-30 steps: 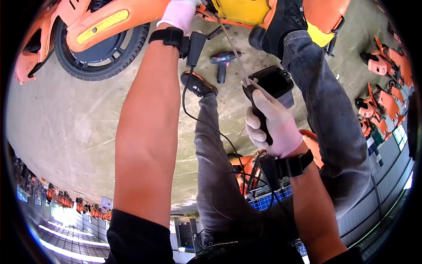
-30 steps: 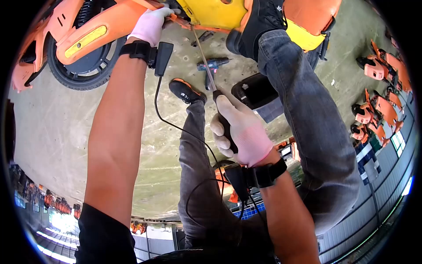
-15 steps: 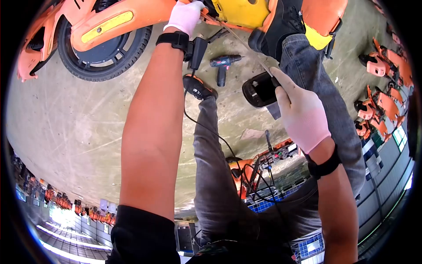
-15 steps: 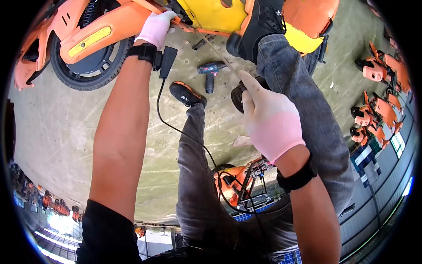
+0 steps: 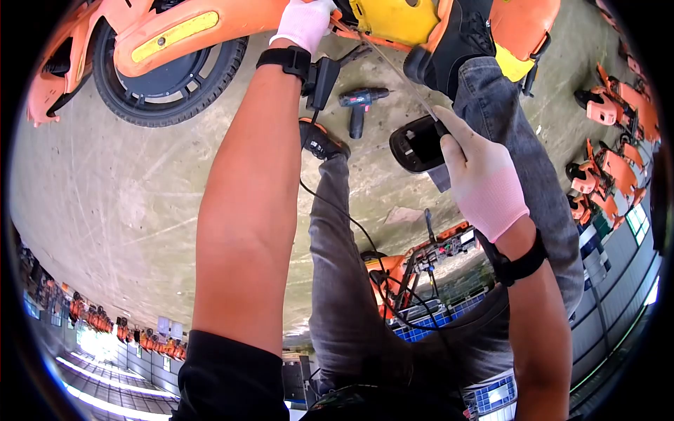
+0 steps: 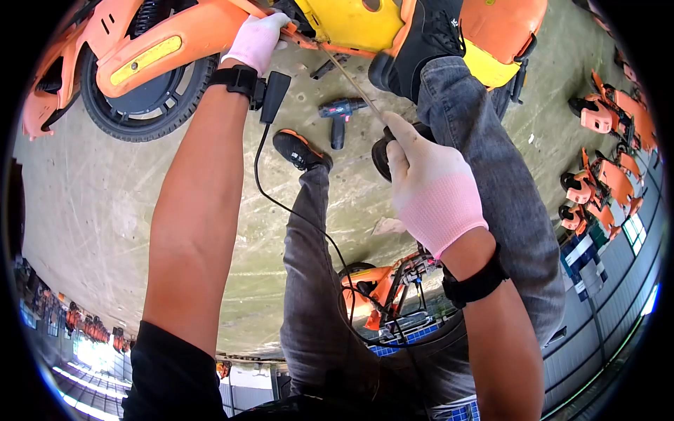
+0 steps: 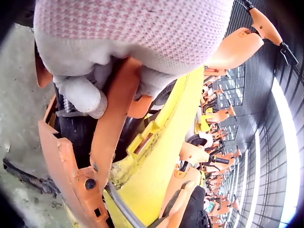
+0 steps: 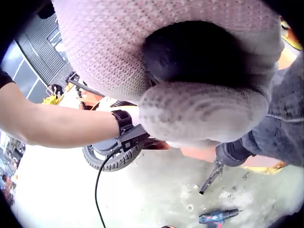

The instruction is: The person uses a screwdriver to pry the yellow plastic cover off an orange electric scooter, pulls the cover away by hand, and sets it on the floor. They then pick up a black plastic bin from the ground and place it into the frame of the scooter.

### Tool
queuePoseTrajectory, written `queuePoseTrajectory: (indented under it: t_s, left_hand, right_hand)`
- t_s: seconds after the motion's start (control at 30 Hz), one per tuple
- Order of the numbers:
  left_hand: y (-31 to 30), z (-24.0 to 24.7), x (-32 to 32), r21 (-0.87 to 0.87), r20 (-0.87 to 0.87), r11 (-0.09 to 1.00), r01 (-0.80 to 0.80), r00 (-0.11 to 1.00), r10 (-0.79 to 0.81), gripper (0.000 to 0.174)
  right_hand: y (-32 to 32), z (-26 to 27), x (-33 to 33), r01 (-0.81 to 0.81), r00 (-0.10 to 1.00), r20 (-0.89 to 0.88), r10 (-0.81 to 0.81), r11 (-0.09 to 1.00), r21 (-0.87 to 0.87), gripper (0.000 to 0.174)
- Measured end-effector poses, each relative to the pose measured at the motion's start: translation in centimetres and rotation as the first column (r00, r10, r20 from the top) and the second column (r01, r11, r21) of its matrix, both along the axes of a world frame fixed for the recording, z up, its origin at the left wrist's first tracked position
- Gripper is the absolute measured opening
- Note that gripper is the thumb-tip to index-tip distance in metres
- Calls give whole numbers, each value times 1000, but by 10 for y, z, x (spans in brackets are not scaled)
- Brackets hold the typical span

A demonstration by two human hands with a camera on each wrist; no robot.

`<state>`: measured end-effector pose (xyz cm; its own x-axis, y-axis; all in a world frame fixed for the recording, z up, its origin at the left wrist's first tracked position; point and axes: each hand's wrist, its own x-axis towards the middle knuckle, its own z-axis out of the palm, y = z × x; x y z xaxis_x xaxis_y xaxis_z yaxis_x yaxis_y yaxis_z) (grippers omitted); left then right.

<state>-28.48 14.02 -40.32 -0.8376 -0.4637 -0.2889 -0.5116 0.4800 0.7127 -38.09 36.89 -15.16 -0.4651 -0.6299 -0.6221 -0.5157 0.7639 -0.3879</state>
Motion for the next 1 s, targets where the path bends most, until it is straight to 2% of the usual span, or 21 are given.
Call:
queuePoseTrajectory:
  t_s: [0.2,0.23,0.3,0.33,0.37,0.43,0.5,0.53,0.57,0.6,0.63,0.67,0.7,0.73,0.77,0.83,0.87,0.9,0.93,0.97,1.0]
  left_hand:
    - [-1,2,-4,135,59,990,-47,997,39,25]
    - [-2,0,-3,134,63,990,-49,997,41,25]
    - [-2,-2,-2,89,12,995,-38,999,37,24]
    - [-1,-2,-2,93,12,995,-37,999,36,24]
    - [-2,-1,-3,55,14,998,-23,1000,22,24]
    - [-3,3,-2,18,21,1000,-7,1000,7,23]
    - [-7,4,-1,7,29,999,35,999,-35,24]
    - [-4,4,0,14,37,999,34,999,-34,24]
    - [-6,7,-4,262,72,951,-165,986,151,25]
    - [-6,8,-11,483,145,804,-347,937,317,25]
    - [-4,6,-10,482,150,803,-349,936,317,25]
    - [-3,4,-11,583,153,707,-400,909,388,25]
    - [-4,3,-10,669,164,598,-442,872,460,24]
    - [-5,-7,0,373,-12,899,-230,968,253,23]
    - [-9,-16,6,-12,-94,999,32,995,-33,22]
    - [-9,-13,11,-11,-66,1000,26,997,-26,22]
    - [-7,-7,8,136,-20,988,-70,997,73,21]
    - [-4,-3,-2,280,24,946,-165,986,165,21]
    - [-2,3,-9,529,124,758,-382,918,376,23]
    - [3,3,-11,534,122,756,-378,920,374,23]
    - [4,2,-12,584,139,683,-439,883,448,24]
  right_hand:
    - [-19,4,-10,-30,998,57,24,995,93,33]
    - [-20,6,-14,157,957,218,-192,973,166,34]
    - [-22,10,-20,451,672,445,-592,804,388,38]
    - [-24,13,-22,481,582,457,-673,738,474,43]
    - [-22,13,-23,480,582,456,-673,737,475,43]
    - [-17,12,-24,541,345,509,-789,610,579,48]
    - [-9,6,-23,545,274,536,-798,588,597,52]
    - [-6,6,-20,567,174,545,-820,536,626,48]
    - [-3,4,-17,587,76,554,-829,486,647,44]
    - [3,0,-13,599,-31,575,-817,446,665,35]
    - [7,-4,-6,626,-84,578,-812,408,664,24]
    - [22,-23,3,503,-502,592,-630,344,793,21]
    - [33,-40,11,454,-612,576,-542,355,817,20]
    - [39,-56,19,397,-710,539,-454,374,838,24]
    - [10,-42,35,639,-325,533,-781,235,733,24]
    - [-4,-19,44,683,52,538,-842,423,596,35]
    - [1,-10,43,636,249,526,-813,547,545,44]
    - [14,-5,46,701,382,468,-797,580,416,41]
    - [26,0,44,662,588,380,-714,695,280,38]
    - [27,6,41,581,757,259,-601,799,155,36]
    - [18,20,31,447,858,196,-475,878,171,35]
